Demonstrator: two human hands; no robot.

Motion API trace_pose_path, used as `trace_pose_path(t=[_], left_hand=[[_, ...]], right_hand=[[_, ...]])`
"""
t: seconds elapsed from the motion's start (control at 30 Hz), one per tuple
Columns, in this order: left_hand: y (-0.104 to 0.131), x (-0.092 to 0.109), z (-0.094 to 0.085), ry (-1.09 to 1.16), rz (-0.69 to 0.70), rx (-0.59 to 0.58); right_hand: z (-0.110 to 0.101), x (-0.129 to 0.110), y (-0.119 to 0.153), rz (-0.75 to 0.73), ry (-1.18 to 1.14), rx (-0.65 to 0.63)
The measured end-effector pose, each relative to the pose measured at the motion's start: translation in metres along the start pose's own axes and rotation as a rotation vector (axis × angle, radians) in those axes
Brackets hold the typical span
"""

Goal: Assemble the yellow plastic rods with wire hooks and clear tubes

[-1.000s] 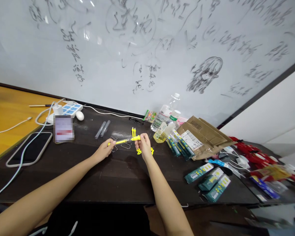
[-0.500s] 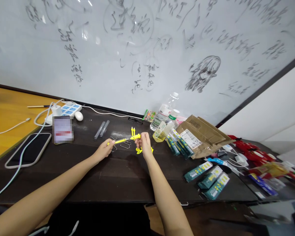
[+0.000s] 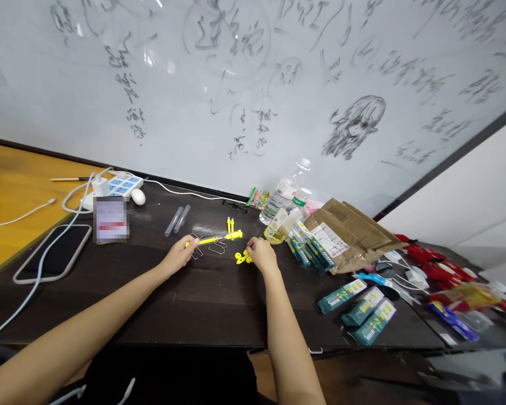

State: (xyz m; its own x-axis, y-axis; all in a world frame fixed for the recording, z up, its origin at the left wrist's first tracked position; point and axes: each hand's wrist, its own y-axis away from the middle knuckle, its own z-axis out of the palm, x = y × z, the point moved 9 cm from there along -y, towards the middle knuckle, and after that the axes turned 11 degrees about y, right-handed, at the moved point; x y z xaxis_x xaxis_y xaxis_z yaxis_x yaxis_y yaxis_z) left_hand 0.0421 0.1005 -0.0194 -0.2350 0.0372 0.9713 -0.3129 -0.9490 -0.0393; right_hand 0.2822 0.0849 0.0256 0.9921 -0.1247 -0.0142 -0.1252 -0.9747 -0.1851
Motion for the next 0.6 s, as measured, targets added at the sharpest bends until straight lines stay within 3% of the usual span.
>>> trace_pose_path(t=[0.37,0.6], left_hand=[[-0.003,-0.009,-0.002,0.001,-0.03,-0.008],[-0.001,-0.005,-0.002,0.036,-0.052,0.011]], right_hand=[[0.006,-0.018,0.002,-0.068,0.062,0.021],[0.006,-0.017,0.002,-0.068,0.079,0.052]])
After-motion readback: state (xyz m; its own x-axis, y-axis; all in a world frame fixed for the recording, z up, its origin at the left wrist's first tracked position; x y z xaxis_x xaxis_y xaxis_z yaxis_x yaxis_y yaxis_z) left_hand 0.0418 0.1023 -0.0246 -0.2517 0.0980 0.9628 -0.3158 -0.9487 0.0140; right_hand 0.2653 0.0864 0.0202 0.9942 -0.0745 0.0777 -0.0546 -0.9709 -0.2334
